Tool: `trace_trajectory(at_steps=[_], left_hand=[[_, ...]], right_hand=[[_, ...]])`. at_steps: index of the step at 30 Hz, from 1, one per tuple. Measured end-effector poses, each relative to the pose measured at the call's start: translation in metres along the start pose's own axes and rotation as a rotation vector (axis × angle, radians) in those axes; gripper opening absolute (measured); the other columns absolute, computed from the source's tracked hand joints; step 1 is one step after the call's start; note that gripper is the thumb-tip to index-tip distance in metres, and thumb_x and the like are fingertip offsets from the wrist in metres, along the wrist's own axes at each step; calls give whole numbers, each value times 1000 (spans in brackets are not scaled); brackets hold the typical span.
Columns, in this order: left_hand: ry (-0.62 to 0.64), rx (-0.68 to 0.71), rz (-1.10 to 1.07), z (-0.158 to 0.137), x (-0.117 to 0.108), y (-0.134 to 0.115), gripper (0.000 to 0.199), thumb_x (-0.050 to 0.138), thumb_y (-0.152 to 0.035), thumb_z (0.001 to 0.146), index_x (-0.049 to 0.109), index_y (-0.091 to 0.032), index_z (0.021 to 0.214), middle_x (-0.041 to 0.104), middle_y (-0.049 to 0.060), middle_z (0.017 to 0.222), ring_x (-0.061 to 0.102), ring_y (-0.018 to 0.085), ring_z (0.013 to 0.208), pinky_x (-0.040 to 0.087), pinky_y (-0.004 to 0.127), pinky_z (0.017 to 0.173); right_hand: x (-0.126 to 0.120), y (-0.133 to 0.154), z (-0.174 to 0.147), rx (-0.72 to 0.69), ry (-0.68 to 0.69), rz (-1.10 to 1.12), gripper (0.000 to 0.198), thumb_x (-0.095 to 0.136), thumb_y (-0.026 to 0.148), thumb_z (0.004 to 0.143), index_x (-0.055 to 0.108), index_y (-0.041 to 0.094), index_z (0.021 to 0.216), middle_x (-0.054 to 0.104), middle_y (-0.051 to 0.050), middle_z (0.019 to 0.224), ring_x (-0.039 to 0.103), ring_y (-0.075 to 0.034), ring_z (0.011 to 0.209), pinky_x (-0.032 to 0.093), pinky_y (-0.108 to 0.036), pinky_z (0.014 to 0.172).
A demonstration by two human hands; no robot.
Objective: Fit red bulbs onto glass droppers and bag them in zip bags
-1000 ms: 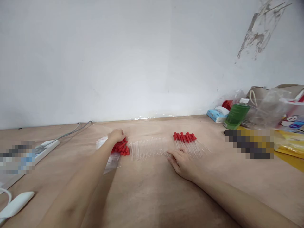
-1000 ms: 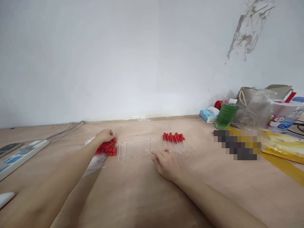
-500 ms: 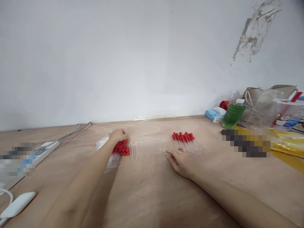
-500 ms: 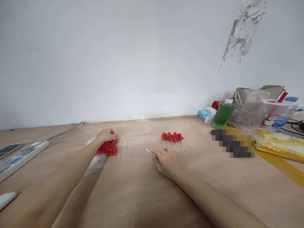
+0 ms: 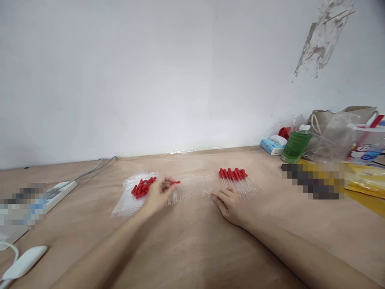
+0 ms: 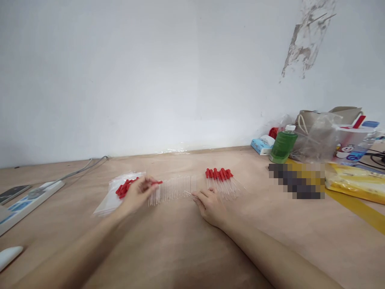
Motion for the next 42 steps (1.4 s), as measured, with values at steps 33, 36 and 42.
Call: trace_trajectory(at_steps=[33,36,42], left_hand=[[255,238,-26,-67,65,-36,22,47,-32,85,65,-20,83,60,4,76,55,14,70,42,24,64],[250,251,33,-67,66,-35,22,47,-32,85,65,-19,82,58,3,72,53,14,67,40,24,61],[263,295,42,-70,68,-39,19,47,-28,85,64,-18,85,57,3,74,51,13,66,39,23,61]], right_hand=[[1,42,6,-189,180,-21,27,43,16,84,62,27,100,61,-1,77,49,-10,63,30,-30,69],[4,42,3,-188,152,-30,25,42,16,84,63,24,94,59,-1,75,47,-9,61,27,-30,68],[15,44,1,-137,182,29,21,39,17,85,60,20,85,58,-1,72,46,-11,62,24,-29,66]])
Point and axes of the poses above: each hand's wrist, its own z-axis towards the middle knuckle, its own x-axis out of the palm, y = z × x, the point moved 9 cm from there along z, towards the middle knuckle
